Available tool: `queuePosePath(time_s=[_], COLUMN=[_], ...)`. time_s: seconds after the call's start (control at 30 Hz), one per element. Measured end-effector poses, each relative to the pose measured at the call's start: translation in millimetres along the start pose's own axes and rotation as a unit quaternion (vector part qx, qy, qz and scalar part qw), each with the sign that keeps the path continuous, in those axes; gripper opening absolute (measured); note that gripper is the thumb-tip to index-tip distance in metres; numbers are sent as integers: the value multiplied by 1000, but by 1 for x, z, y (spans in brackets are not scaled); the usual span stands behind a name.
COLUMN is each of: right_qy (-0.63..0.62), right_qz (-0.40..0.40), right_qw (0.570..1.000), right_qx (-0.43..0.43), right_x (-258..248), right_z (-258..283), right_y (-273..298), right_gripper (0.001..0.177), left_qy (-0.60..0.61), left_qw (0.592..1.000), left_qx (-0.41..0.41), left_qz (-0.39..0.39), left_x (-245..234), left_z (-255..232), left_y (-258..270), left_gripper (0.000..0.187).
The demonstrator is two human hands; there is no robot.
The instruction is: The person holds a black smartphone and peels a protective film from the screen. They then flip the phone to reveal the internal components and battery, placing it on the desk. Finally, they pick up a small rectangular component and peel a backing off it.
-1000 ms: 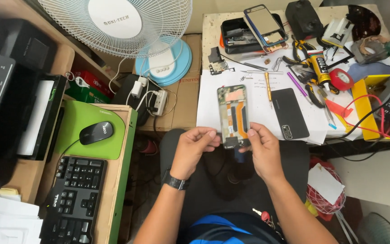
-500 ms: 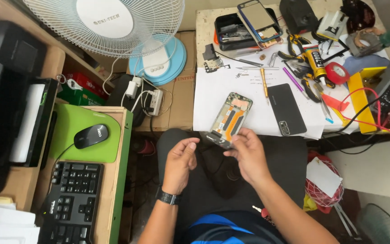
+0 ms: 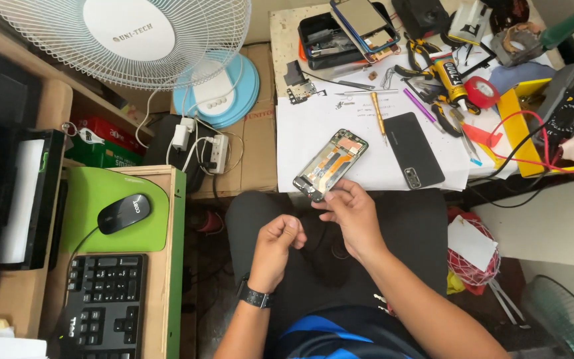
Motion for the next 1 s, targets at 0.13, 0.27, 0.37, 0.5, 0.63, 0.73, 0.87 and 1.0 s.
queuePosePath(time_s=[0.13,0.27,0.37,0.5,0.63,0.73,0.87,1.0], right_qy=[-3,10,43,51,34,-21,-188,-174], right_qz=[-16,-40,-46,-58,-23,60,288,393], right_qw=[1000,999,998,997,996,990,938,900], right_qx=[-2,3,9,-25,-74,-126,-48,-70], right_x=[-9,-14,-20,-33,-23,-2,30,52], right_z=[-13,-9,-7,-19,-9,9,7,13], right_y=[-9,-12,-7,2,15,32,48,63], right_gripper=[38,32,28,17,14,30,72,85], left_qy=[-3,-4,-9,-44,-31,13,67,235], left_qw=[1000,1000,1000,998,999,999,990,964], left_qx=[22,16,17,37,24,15,113,112], left_qz=[-13,-21,-7,28,0,28,-52,-57], left_x=[2,14,23,28,34,48,44,36], left_z=[3,-3,-15,-14,-10,-26,-46,-9], left_y=[-9,-8,-3,2,0,3,1,-11], left_gripper=[66,78,74,13,33,46,30,23])
Point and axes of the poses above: each hand's wrist, its own y-axis away from the middle knuckle, its own x-axis out of the palm, z = x × y, the point moved 6 cm from there along -y, towards the middle knuckle, and after that the axes turned 9 degrees about z, right-handed, at the moved point
